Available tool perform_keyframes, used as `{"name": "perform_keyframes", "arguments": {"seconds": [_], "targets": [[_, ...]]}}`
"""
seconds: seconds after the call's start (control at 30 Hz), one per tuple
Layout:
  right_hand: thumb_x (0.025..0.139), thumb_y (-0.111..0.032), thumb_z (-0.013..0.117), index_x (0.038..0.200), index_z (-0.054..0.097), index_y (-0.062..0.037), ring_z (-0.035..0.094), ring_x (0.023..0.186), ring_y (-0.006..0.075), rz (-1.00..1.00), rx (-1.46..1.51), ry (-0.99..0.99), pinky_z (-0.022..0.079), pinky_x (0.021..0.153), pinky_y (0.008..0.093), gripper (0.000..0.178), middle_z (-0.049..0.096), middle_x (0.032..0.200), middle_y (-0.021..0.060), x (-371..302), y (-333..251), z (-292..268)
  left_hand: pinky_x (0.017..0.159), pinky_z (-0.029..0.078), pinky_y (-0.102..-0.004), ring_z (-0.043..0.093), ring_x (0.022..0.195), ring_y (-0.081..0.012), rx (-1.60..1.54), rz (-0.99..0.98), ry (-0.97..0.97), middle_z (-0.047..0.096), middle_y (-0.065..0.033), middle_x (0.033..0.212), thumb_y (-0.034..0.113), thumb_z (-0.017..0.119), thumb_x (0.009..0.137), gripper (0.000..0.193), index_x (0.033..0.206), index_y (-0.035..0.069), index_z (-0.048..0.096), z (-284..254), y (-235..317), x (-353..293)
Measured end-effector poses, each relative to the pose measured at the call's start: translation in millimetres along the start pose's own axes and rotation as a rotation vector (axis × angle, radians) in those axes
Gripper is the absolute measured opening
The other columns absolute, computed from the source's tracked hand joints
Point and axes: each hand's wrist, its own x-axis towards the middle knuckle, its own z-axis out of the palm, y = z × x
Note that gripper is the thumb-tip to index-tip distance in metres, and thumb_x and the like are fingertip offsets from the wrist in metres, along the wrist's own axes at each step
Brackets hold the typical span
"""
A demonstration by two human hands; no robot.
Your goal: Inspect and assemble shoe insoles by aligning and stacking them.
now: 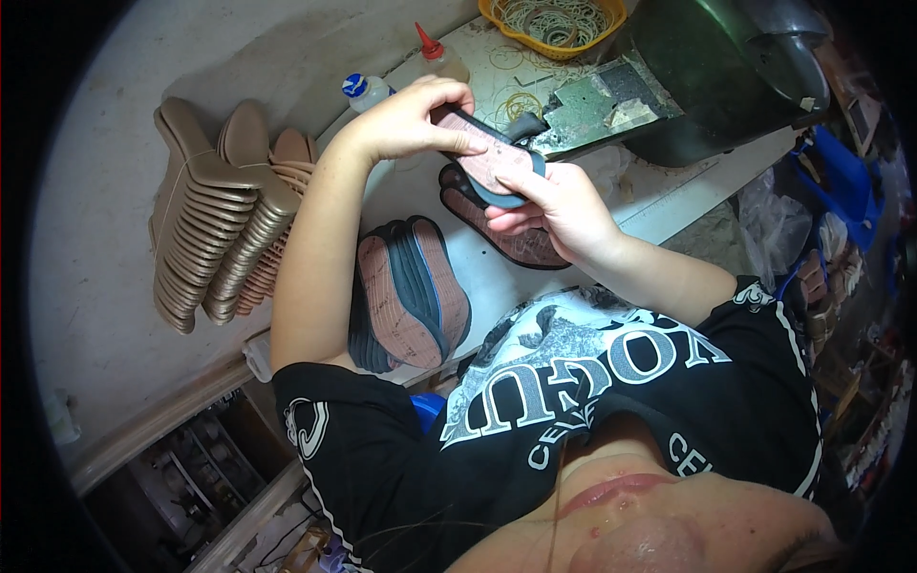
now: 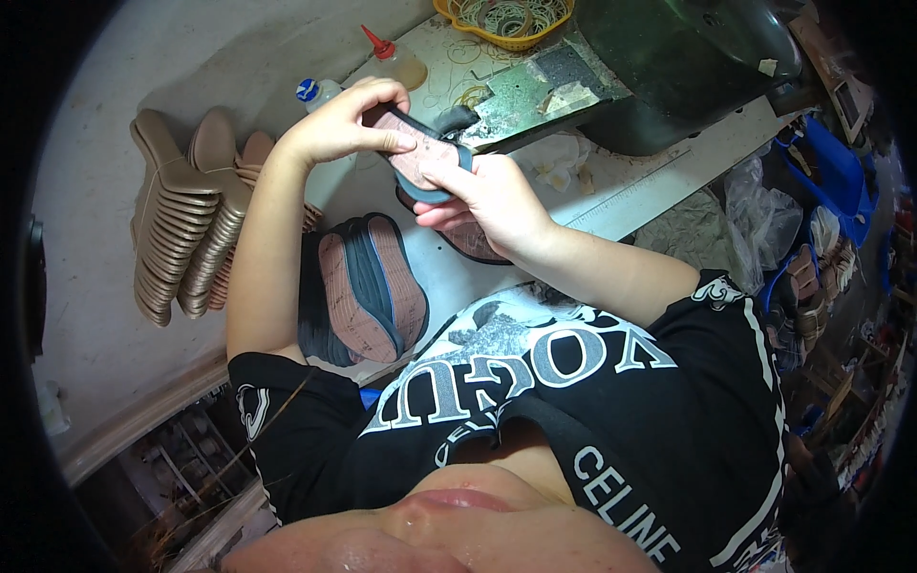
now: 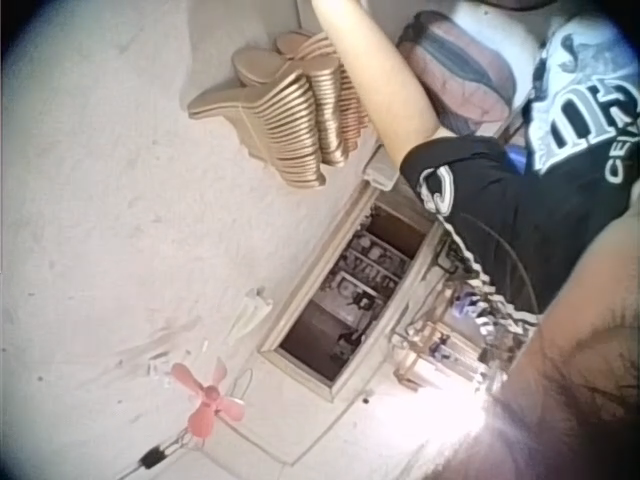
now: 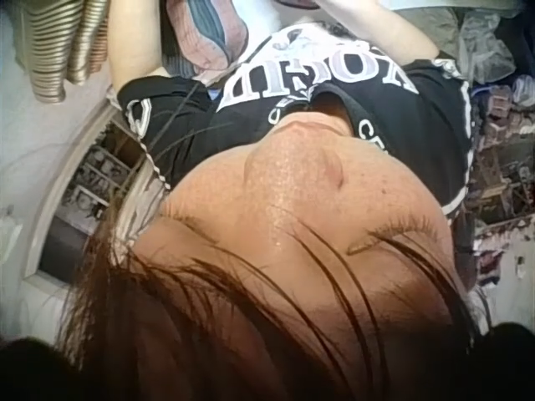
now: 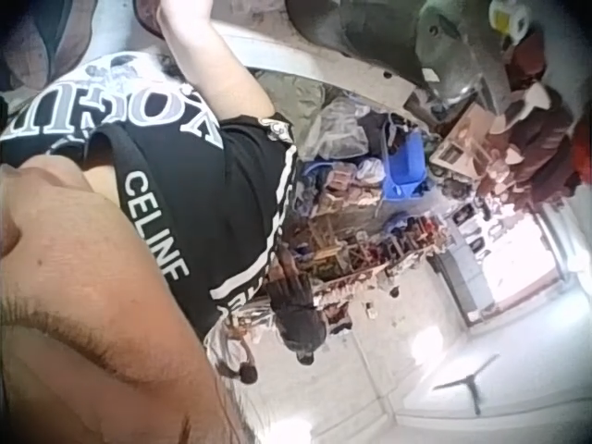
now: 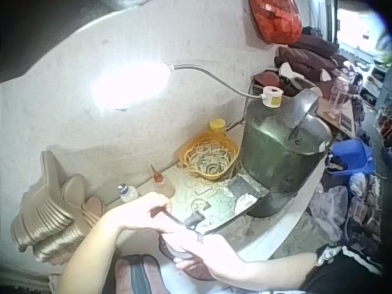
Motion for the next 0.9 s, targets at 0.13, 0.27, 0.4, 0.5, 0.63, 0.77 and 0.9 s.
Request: {"name": "perform_keyframes", "arguments": {"seconds": [0.13, 0.27, 0.4, 0.5, 0.63, 0.77, 0.9], "targets": [[0.088, -0.037, 0.062, 0.094, 0.063, 0.0038, 0.069, 0.067, 0.0174, 0.011, -0.021, 0.004, 0.055, 0.061, 0.0236, 0.041, 0.068, 0.082, 0.0149, 1.9, -0.8, -0.4, 0.059, 0.038, -0.0206, 0.044, 0.067, -0.0054, -0.175, -0.155, -0.110, 0.047, 0.0037, 0.070, 0.030, 0.074, 0.078, 0.035, 0.093, 0.005, 0.054, -3.4, 6.0, -7.4], [0.089, -0.043, 0.059, 0.096, 0.064, 0.0040, 0.069, 0.069, 0.0180, 0.055, -0.073, -0.004, 0.054, 0.061, 0.0233, 0.047, 0.068, 0.083, 0.0152, 0.8, -8.5, 0.3, 0.065, 0.042, -0.0227, 0.048, 0.073, -0.0055, -0.237, -0.240, -0.130, 0.053, 0.0018, 0.075, 0.026, 0.067, 0.086, 0.027, 0.092, 0.002, 0.054, 1.8, 13.6, -20.3], [0.089, -0.045, 0.057, 0.096, 0.064, 0.0032, 0.069, 0.071, 0.0176, 0.092, -0.124, -0.015, 0.054, 0.059, 0.0233, 0.049, 0.067, 0.085, 0.0156, -2.7, -18.0, 2.7, 0.065, 0.042, -0.0229, 0.047, 0.072, -0.0062, -0.201, -0.329, -0.038, 0.053, 0.0015, 0.075, 0.025, 0.063, 0.088, 0.025, 0.091, 0.001, 0.054, 13.2, 29.0, -35.1], [0.089, -0.043, 0.057, 0.097, 0.064, 0.0025, 0.068, 0.070, 0.0176, 0.059, -0.142, -0.050, 0.055, 0.059, 0.0230, 0.047, 0.067, 0.085, 0.0148, -1.2, -18.8, -0.4, 0.064, 0.042, -0.0230, 0.047, 0.072, -0.0060, -0.188, -0.444, -0.035, 0.054, 0.0012, 0.076, 0.025, 0.061, 0.090, 0.026, 0.089, 0.001, 0.054, 18.2, 48.4, -41.0], [0.089, -0.041, 0.059, 0.101, 0.063, 0.0021, 0.069, 0.072, 0.0182, 0.089, -0.157, -0.058, 0.055, 0.060, 0.0233, 0.045, 0.067, 0.085, 0.0133, 2.8, -21.6, -9.4, 0.060, 0.041, -0.0209, 0.048, 0.070, -0.0040, -0.474, -0.501, -0.041, 0.056, 0.0024, 0.077, 0.025, 0.057, 0.093, 0.026, 0.089, 0.000, 0.057, 38.2, 43.0, -41.6], [0.088, -0.038, 0.060, 0.095, 0.063, -0.0001, 0.068, 0.070, 0.0161, 0.120, -0.203, -0.095, 0.055, 0.061, 0.0239, 0.039, 0.066, 0.082, 0.0105, 4.0, -24.6, -10.9, 0.059, 0.044, -0.0219, 0.053, 0.067, -0.0038, -0.753, -0.593, -0.059, 0.061, 0.0008, 0.080, 0.030, 0.059, 0.092, 0.029, 0.093, 0.001, 0.061, 46.3, 54.1, -46.1], [0.087, -0.037, 0.061, 0.090, 0.063, -0.0034, 0.063, 0.066, 0.0119, 0.106, -0.224, -0.111, 0.051, 0.058, 0.0234, 0.034, 0.064, 0.078, 0.0062, 5.2, -25.2, -17.4, 0.036, 0.040, -0.0241, 0.050, 0.036, -0.0123, -0.706, -0.739, 0.007, 0.059, -0.0065, 0.054, 0.040, 0.060, 0.089, 0.041, 0.072, 0.003, 0.062, 49.0, 78.7, -42.3]]}}
